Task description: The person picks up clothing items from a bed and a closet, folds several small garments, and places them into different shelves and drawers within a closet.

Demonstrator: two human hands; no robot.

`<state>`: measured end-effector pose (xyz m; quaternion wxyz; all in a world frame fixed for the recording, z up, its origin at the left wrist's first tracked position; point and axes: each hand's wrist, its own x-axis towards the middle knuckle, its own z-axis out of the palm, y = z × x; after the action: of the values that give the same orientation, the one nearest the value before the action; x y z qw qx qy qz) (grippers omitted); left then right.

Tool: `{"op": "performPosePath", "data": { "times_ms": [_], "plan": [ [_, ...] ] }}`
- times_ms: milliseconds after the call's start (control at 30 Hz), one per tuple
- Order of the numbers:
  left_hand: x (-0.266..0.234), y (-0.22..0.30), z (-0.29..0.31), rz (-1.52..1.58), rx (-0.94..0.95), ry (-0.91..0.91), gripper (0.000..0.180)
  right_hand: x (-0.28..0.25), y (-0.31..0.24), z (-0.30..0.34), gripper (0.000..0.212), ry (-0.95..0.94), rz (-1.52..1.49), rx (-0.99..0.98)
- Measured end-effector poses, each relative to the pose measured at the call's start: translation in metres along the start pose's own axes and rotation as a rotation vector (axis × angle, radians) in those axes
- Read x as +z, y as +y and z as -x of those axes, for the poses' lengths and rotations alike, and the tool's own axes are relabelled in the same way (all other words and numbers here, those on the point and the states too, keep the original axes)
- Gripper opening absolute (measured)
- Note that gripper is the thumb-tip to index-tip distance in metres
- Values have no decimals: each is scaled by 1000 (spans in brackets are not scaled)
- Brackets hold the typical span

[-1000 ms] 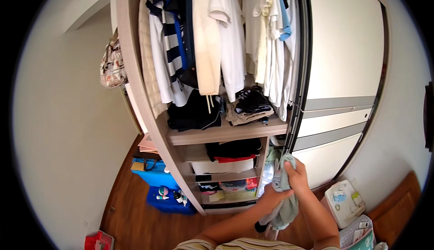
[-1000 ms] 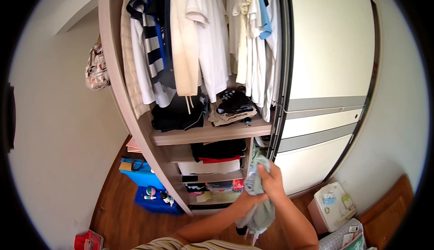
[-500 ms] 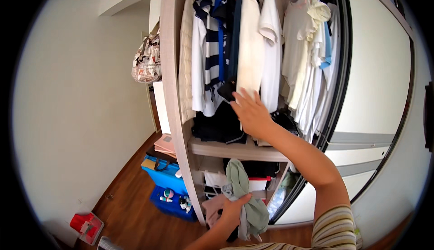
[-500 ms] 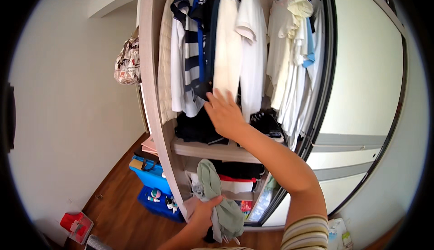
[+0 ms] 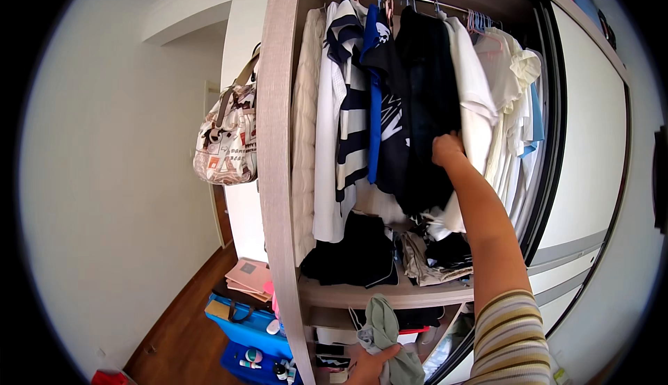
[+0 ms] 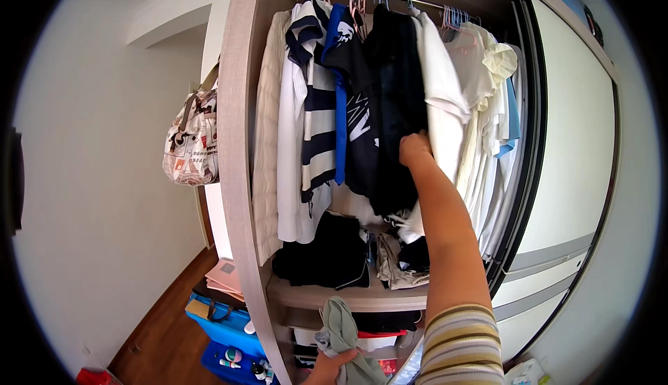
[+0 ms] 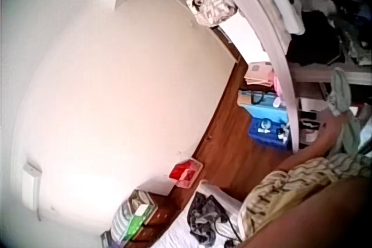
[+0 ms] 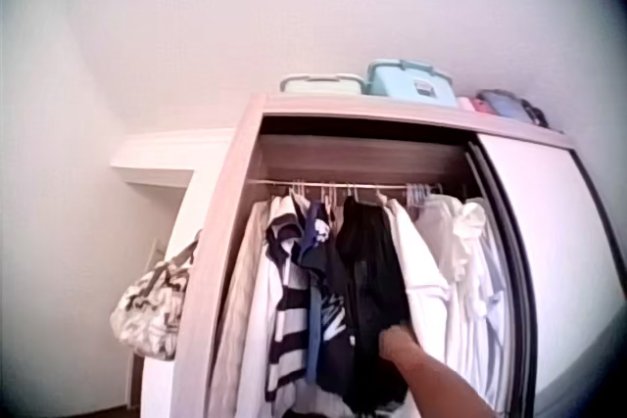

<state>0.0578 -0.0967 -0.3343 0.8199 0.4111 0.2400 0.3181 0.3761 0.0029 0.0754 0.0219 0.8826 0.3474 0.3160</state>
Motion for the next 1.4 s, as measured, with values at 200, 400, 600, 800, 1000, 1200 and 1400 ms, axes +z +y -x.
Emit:
{"op": "performPosePath", "data": {
  "times_ms": [200,400,600,800,1000,1200,1400],
  "plan": [
    [12,15,-16,131,-165,-138,31,2,-41,-24,100,441,-1265,-44],
    [16,24,-5,67,-149,-113,22,-88,-152,63,54,1258,-777,-586],
    [20,30,4,172,-160,-154,27,-44,-113,27,34,548,73,-223],
    [17,10,-13,214,-280,-119,28,-13,-40,50,40,233,34,-143],
    [30,18,9,245,-254,-245,32,-10,-42,56,46,384,-639,-205],
    [32,28,31,193,-232,-232,31,18,-115,-14,52,167,-1734,-40],
    [21,11,22,56,-134,-108,39,-62,-237,15,16,405,-1054,-360]
  ]
}}
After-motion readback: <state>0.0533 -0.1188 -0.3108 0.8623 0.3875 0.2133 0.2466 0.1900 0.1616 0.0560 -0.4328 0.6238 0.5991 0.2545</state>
